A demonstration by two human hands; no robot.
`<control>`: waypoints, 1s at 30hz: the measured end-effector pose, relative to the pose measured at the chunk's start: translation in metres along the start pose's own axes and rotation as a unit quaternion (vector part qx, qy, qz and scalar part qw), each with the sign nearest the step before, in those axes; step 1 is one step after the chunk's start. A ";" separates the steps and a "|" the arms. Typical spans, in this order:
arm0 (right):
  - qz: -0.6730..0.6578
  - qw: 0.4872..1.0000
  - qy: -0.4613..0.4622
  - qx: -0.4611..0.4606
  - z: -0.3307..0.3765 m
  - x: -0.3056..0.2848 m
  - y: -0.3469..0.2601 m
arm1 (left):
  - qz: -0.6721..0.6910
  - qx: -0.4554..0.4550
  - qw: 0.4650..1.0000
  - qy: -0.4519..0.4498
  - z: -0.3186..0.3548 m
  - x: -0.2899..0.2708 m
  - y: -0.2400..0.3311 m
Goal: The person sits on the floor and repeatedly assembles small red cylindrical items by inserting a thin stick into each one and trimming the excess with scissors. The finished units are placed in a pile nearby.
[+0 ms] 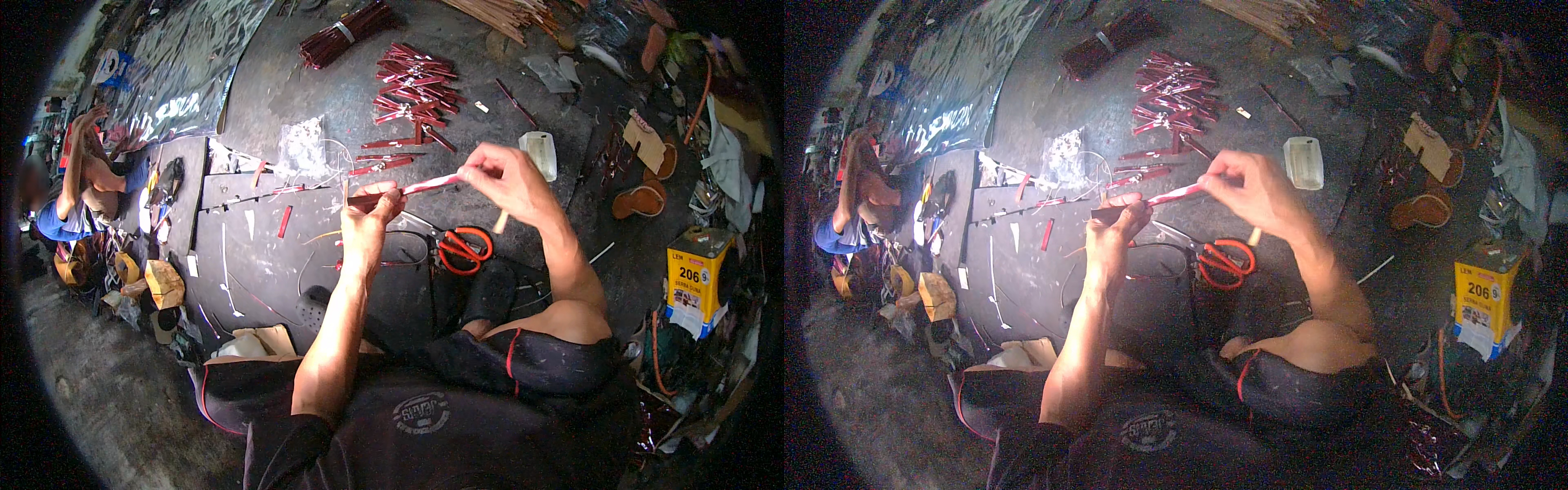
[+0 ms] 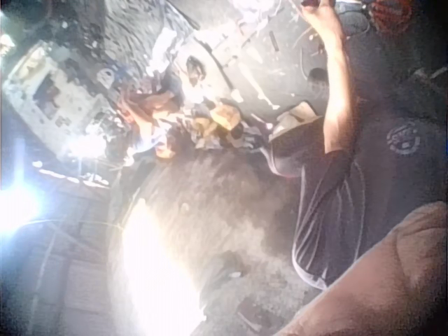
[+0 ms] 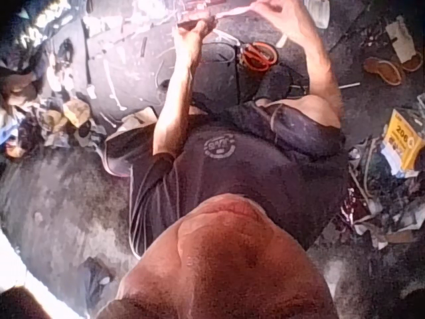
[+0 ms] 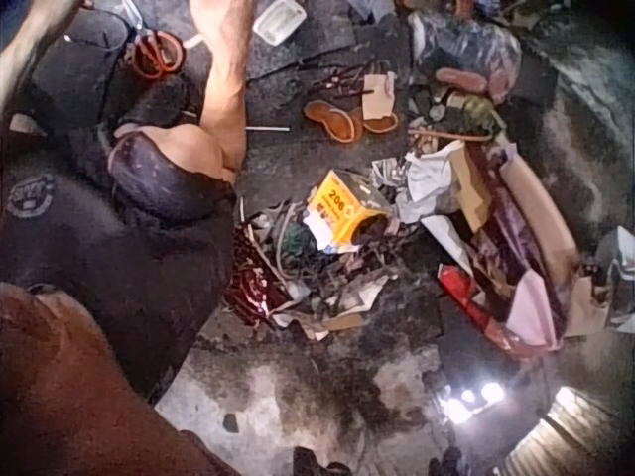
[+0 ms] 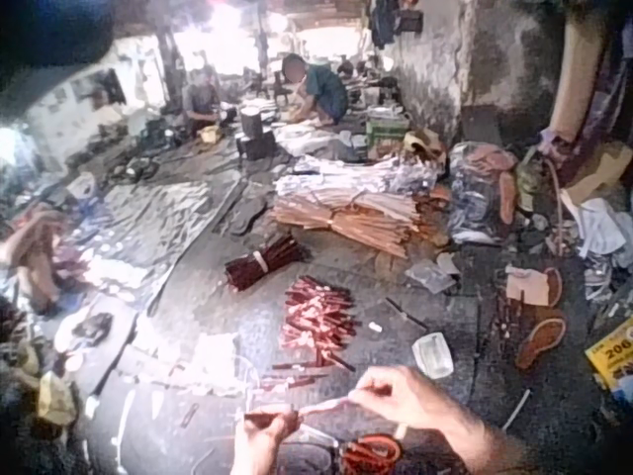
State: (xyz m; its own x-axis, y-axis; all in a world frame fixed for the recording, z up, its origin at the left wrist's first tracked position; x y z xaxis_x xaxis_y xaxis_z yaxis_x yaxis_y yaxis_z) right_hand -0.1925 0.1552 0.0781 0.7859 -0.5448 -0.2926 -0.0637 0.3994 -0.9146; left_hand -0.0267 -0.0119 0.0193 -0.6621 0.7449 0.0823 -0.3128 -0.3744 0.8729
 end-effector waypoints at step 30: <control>0.307 0.950 -0.045 -0.027 0.089 0.115 0.160 | -0.125 0.023 0.986 0.112 -0.034 -0.041 -0.071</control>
State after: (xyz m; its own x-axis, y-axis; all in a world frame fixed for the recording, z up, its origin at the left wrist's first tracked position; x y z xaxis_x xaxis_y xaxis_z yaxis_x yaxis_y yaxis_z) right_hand -0.0573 0.2218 -0.0771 0.6399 -0.1547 -0.7528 -0.5565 0.5823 -0.5927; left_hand -0.0011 -0.0344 -0.0624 -0.7034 0.6685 -0.2416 -0.4575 -0.1656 0.8737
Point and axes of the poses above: each hand's wrist, its own z-axis away from the middle knuckle, its own x-axis out of the palm, y = z × x, the point moved 3 cm from there along -z, towards the middle knuckle, and after that the axes turned 10 degrees about -z, right-handed, at the moved point
